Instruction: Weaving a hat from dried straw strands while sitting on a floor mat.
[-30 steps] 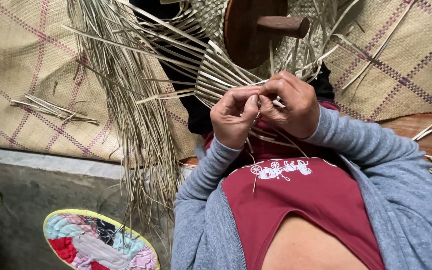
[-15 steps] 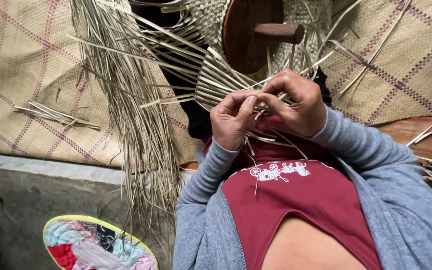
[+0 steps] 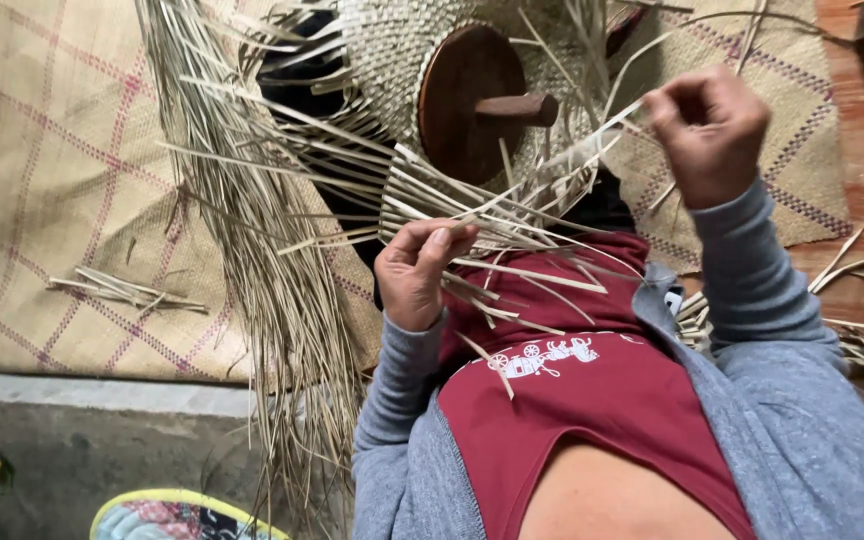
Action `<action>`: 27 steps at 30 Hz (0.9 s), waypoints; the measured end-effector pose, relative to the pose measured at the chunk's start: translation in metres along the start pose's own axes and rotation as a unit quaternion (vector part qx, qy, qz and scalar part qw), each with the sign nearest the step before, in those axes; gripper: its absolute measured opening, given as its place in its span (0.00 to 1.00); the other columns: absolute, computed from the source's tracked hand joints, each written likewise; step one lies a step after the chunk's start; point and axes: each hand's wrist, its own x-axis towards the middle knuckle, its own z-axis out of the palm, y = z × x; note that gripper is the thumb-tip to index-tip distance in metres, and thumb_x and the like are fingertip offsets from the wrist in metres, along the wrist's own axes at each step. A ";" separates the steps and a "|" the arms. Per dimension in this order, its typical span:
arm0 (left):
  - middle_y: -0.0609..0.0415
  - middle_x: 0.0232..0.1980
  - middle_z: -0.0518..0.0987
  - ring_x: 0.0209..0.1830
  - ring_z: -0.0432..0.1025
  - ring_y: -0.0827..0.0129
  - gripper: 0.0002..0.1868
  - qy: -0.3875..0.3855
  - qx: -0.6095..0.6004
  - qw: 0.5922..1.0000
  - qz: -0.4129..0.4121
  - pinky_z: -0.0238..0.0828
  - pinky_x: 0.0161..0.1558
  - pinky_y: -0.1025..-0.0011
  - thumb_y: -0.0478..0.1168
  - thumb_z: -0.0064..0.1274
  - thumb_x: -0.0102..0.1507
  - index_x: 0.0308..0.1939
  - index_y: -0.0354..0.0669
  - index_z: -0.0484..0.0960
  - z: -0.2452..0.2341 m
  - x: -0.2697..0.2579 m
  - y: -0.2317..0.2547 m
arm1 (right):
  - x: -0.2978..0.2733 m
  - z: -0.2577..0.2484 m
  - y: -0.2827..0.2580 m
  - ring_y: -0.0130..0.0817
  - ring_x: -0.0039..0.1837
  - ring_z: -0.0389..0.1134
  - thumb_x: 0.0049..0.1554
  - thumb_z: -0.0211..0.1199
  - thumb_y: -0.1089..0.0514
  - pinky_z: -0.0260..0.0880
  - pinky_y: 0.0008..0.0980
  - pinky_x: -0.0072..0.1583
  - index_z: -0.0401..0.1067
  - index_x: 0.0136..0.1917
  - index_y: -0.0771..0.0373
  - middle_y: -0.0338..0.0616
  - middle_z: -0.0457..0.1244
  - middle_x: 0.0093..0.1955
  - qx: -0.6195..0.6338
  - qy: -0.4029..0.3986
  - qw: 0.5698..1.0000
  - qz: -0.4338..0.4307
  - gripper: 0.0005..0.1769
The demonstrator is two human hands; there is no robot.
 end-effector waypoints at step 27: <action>0.51 0.36 0.83 0.29 0.77 0.65 0.02 -0.076 0.393 0.835 0.378 0.77 0.36 0.70 0.34 0.63 0.63 0.40 0.42 0.89 0.077 0.002 0.095 | 0.060 0.007 -0.182 0.42 0.37 0.68 0.69 0.50 0.62 0.73 0.42 0.44 0.73 0.48 0.66 0.49 0.66 0.37 0.322 -0.288 0.897 -0.093 0.12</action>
